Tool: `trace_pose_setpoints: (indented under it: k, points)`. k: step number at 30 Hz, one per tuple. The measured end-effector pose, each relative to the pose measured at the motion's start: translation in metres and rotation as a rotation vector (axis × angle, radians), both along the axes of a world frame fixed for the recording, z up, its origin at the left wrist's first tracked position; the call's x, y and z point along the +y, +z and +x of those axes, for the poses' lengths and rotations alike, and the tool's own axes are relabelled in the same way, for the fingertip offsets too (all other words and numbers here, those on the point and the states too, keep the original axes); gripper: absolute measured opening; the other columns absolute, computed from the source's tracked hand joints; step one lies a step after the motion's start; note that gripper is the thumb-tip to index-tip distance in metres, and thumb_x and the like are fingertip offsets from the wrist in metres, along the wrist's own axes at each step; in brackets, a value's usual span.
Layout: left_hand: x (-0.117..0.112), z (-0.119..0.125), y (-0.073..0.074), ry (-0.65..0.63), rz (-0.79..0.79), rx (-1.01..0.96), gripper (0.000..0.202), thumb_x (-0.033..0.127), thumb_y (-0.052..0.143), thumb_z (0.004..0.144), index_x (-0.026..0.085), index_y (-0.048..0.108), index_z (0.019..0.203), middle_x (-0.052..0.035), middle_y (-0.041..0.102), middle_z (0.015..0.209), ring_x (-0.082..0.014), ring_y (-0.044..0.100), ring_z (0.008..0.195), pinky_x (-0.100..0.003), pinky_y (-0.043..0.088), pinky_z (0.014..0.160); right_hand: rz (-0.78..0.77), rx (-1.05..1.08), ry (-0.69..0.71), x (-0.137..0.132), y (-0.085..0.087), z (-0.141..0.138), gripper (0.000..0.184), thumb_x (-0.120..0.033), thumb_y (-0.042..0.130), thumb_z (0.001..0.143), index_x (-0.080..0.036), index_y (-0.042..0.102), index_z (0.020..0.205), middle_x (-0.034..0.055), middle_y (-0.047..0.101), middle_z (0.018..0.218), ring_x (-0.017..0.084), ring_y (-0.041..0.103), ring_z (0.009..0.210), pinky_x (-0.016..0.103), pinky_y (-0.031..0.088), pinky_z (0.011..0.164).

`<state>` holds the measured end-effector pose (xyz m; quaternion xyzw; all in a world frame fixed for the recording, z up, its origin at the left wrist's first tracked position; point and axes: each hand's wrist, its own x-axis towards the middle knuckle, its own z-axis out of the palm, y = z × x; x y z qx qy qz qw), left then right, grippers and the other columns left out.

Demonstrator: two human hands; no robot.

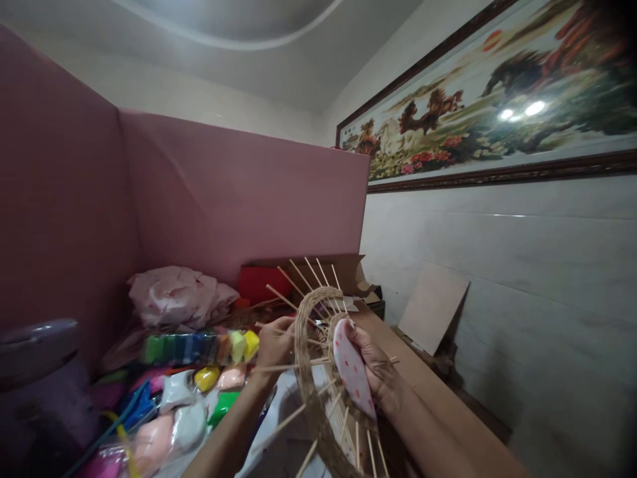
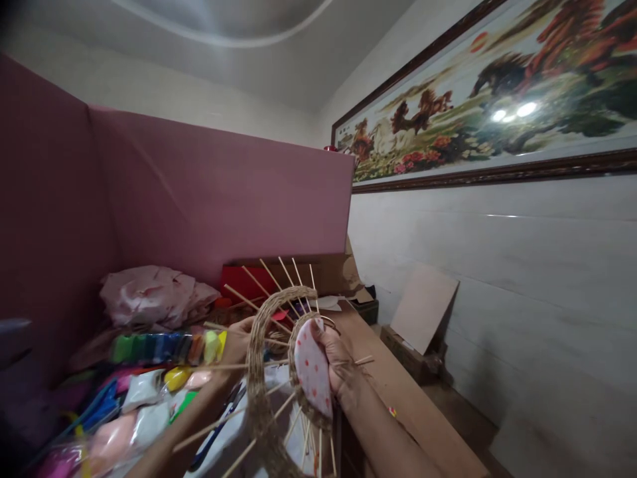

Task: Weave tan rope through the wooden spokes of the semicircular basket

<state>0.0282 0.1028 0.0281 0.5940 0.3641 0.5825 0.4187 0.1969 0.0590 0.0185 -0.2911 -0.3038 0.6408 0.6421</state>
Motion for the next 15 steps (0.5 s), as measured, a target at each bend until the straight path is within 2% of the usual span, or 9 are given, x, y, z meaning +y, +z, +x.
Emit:
trace_pose_setpoints:
  k: [5, 9, 12, 15]
  points:
    - [0.02, -0.01, -0.013, -0.024, -0.021, 0.112, 0.021, 0.031, 0.064, 0.059, 0.01, 0.068, 0.061, -0.0023, 0.06, 0.052, -0.0115, 0.049, 0.05, -0.02, 0.036, 0.047, 0.025, -0.023, -0.023, -0.003, -0.009, 0.007, 0.03, -0.03, 0.051, 0.085, -0.015, 0.051, 0.111, 0.0075, 0.055, 0.109, 0.018, 0.057, 0.091, 0.038, 0.049, 0.076]
    - [0.026, -0.016, -0.013, -0.057, -0.057, 0.112, 0.027, 0.034, 0.065, 0.06, 0.009, 0.069, 0.068, -0.0023, 0.06, 0.053, -0.0104, 0.048, 0.048, -0.02, 0.035, 0.046, 0.046, -0.04, -0.064, -0.003, -0.011, 0.013, 0.031, -0.03, 0.051, 0.085, -0.016, 0.051, 0.113, 0.008, 0.054, 0.112, 0.02, 0.056, 0.095, 0.04, 0.048, 0.078]
    - [0.028, -0.022, -0.007, -0.064, -0.052, 0.131, 0.027, 0.035, 0.065, 0.06, 0.009, 0.069, 0.067, -0.0019, 0.058, 0.05, -0.0082, 0.043, 0.043, -0.019, 0.032, 0.042, 0.061, -0.056, -0.091, -0.002, -0.011, 0.016, 0.031, -0.03, 0.051, 0.085, -0.016, 0.051, 0.113, 0.0079, 0.054, 0.112, 0.02, 0.056, 0.094, 0.04, 0.048, 0.078]
    - [0.029, -0.029, 0.001, -0.074, -0.032, 0.166, 0.023, 0.033, 0.066, 0.06, 0.01, 0.069, 0.063, -0.0036, 0.062, 0.055, -0.0085, 0.044, 0.043, -0.02, 0.032, 0.041, 0.071, -0.071, -0.107, -0.001, -0.011, 0.016, 0.031, -0.03, 0.051, 0.085, -0.016, 0.051, 0.113, 0.0079, 0.054, 0.112, 0.02, 0.056, 0.094, 0.04, 0.048, 0.078]
